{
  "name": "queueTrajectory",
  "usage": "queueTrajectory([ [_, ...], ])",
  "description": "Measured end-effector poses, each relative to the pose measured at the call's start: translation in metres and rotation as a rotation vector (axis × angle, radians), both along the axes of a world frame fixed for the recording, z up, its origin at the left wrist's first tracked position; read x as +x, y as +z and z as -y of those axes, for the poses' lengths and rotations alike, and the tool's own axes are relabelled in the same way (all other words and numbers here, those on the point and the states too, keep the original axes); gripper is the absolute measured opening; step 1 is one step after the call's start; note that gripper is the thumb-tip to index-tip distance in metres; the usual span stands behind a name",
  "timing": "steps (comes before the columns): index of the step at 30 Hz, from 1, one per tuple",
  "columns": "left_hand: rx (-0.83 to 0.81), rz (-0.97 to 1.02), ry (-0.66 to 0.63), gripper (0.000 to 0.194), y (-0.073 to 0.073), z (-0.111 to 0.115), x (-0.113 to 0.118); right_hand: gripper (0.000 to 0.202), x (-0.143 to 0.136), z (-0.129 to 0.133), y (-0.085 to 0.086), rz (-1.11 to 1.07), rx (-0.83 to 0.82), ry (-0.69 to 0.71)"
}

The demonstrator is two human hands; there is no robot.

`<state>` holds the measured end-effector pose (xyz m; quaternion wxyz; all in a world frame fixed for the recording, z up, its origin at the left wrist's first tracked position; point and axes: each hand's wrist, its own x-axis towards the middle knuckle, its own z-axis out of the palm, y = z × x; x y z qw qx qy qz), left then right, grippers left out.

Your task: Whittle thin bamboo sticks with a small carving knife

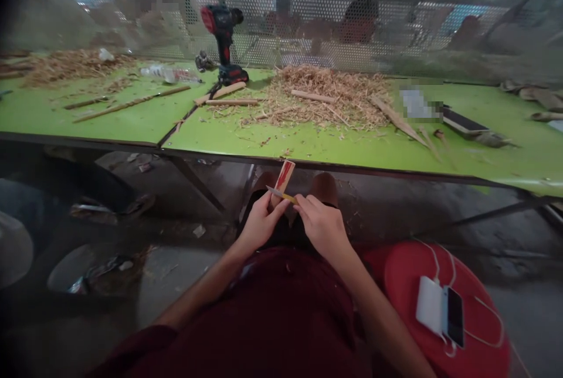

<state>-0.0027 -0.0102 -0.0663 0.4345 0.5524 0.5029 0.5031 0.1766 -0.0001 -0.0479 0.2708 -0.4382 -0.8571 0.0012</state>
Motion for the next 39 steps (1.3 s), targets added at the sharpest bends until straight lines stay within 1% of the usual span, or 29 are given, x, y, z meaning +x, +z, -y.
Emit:
queueTrajectory([
  [5,-0.030,-0.068,0.004,0.028,-0.007,0.001,-0.003,0.044,0.001,0.002,-0.002,0.025,-0.017,-0.003],
  [7,-0.026,-0.073,0.027,0.029,-0.009,0.001,-0.003,0.046,0.001,0.003,-0.002,0.048,0.007,-0.019],
  [10,-0.017,-0.059,0.050,0.027,-0.009,-0.001,0.000,0.043,-0.002,0.005,-0.003,0.092,0.033,-0.094],
  [13,-0.011,-0.043,0.042,0.026,-0.008,-0.002,0.004,0.041,-0.007,0.010,-0.004,0.119,0.031,-0.166],
  [18,-0.038,-0.032,0.084,0.034,-0.010,-0.004,0.008,0.042,-0.017,0.018,-0.007,0.087,0.100,-0.272],
  [21,-0.046,-0.039,0.105,0.037,-0.013,-0.004,0.007,0.043,-0.019,0.020,-0.009,0.058,0.146,-0.276],
  [23,-0.040,-0.069,0.094,0.037,-0.013,-0.004,0.004,0.042,-0.017,0.018,-0.008,0.072,0.161,-0.263],
  [27,-0.033,-0.156,-0.032,0.032,-0.009,-0.005,-0.006,0.042,-0.008,0.013,-0.006,0.144,0.122,-0.169],
  [29,-0.029,-0.164,-0.055,0.031,-0.008,-0.006,-0.008,0.043,-0.004,0.012,-0.005,0.149,0.099,-0.151],
  [33,-0.023,-0.139,-0.006,0.032,-0.011,-0.008,-0.003,0.042,-0.005,0.014,-0.008,0.128,0.068,-0.199],
  [36,-0.027,-0.133,0.015,0.032,-0.014,-0.008,0.001,0.042,-0.010,0.017,-0.011,0.124,0.097,-0.250],
  [39,-0.028,-0.135,0.020,0.032,-0.015,-0.007,0.003,0.043,-0.012,0.019,-0.013,0.134,0.119,-0.272],
])
